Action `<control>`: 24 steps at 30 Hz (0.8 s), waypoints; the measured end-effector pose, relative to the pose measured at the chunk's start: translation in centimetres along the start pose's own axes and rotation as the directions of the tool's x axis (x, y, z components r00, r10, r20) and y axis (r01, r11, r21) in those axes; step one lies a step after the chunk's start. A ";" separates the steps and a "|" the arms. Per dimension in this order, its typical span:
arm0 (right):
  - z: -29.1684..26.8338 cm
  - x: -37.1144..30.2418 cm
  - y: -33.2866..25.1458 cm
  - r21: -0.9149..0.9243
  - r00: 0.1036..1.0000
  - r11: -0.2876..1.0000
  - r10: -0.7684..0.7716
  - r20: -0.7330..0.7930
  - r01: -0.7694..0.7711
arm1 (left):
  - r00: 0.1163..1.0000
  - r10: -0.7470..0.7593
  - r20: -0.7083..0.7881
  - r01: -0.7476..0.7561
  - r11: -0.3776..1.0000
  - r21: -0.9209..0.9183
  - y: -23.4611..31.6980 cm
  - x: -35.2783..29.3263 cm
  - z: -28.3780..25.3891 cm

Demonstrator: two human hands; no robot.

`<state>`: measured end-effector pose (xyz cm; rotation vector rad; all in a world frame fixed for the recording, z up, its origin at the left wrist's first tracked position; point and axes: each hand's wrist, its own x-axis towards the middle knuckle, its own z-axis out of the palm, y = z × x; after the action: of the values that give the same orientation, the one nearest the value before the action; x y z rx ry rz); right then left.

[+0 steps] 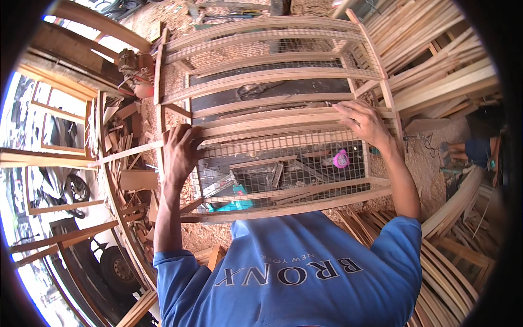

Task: The person assembles a wooden frame with wire mesh by cutting a wooden strip to size, positioning it on the frame, and securing it with a pneumatic nail gun. The person repeats this process for additional strips, adjusting the frame as needed.

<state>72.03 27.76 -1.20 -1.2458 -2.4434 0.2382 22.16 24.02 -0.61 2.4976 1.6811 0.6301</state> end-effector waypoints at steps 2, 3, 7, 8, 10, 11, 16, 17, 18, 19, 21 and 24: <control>-0.3 0.2 -0.6 0.020 1.000 1.000 0.011 0.005 -0.011 | 1.000 -0.008 -0.009 0.009 0.998 0.067 -0.1 -0.4 0.0; -0.4 0.4 -0.9 0.016 1.000 1.000 0.014 0.011 -0.015 | 0.999 -0.032 0.005 0.031 0.995 0.090 -0.1 -0.5 0.0; -1.0 0.8 -2.2 -0.012 1.000 1.000 -0.009 0.027 0.009 | 0.990 -0.138 0.026 0.134 0.985 0.109 0.4 -1.7 -0.2; -1.0 1.0 -2.5 -0.027 0.999 0.999 -0.019 0.035 0.020 | 0.990 -0.139 0.021 0.135 0.983 0.124 0.4 -1.8 -0.3; -1.3 1.3 -3.1 -0.002 0.999 1.000 -0.027 0.027 0.028 | 0.997 -0.067 -0.030 0.070 0.991 0.110 0.5 -2.0 -0.3; -1.5 1.3 -3.4 0.002 0.999 1.000 -0.013 0.039 0.013 | 0.996 -0.028 -0.089 0.034 0.997 0.073 0.4 -2.1 -0.3; -1.4 1.4 -3.4 0.014 0.999 1.000 -0.015 0.044 0.014 | 0.994 0.033 -0.100 -0.034 0.999 -0.017 -0.5 -0.4 0.1; -1.3 1.3 -2.8 0.006 0.999 1.000 -0.022 0.030 0.022 | 0.996 0.017 -0.083 -0.021 0.998 -0.054 -0.6 0.0 0.1; -1.4 1.3 -1.9 -0.009 1.000 1.000 -0.015 0.023 0.016 | 0.999 0.008 -0.045 -0.012 0.996 -0.087 -0.6 0.3 0.0; -1.9 0.8 -0.9 -0.001 1.000 1.000 0.014 0.028 -0.014 | 1.000 0.003 -0.014 -0.004 0.996 -0.094 -0.5 1.2 0.4; -3.2 0.2 1.8 -0.051 0.991 0.992 0.121 0.058 -0.118 | 1.000 0.008 -0.009 -0.009 0.998 -0.055 0.0 2.6 0.8; -7.1 -2.6 5.6 -0.184 0.953 0.937 0.304 0.003 -0.298 | 0.996 0.087 0.016 -0.087 0.996 -0.012 1.4 4.4 2.0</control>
<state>80.54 28.81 2.82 -1.7104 -2.3334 0.1189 25.56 27.76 -0.74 2.5725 1.5656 0.6231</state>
